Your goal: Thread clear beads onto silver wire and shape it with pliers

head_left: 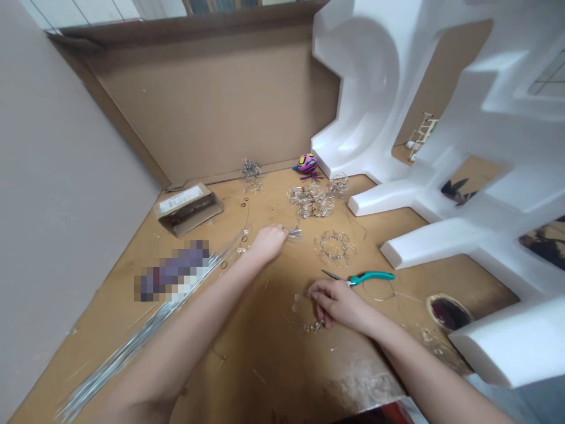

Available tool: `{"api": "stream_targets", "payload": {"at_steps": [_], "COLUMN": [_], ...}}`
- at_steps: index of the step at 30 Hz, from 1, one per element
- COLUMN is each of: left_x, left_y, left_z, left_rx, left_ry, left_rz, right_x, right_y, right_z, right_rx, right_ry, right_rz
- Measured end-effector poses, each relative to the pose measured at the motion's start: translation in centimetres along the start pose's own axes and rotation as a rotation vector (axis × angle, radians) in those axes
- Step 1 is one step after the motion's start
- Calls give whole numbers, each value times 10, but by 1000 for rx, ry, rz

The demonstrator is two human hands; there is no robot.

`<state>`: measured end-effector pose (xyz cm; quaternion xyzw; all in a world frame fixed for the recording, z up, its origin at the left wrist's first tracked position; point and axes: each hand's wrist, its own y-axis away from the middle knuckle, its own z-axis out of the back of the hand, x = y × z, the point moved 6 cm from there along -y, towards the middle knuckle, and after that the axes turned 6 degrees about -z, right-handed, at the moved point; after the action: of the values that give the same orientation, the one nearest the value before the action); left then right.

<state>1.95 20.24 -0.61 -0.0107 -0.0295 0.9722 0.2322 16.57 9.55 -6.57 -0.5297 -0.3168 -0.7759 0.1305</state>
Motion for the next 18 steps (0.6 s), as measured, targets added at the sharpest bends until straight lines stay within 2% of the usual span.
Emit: {"api": "stream_targets", "payload": {"at_steps": [7, 18], "left_x": [1, -4], "left_y": [-8, 12], "left_z": [-8, 0], "left_rx": [109, 102], "left_ry": [-85, 42], "left_rz": [-86, -60], "right_x": [6, 5], "right_y": [3, 2], "right_z": [2, -1], "right_rx": [-12, 5], "right_ry": [23, 36], "right_rz": [28, 19]}}
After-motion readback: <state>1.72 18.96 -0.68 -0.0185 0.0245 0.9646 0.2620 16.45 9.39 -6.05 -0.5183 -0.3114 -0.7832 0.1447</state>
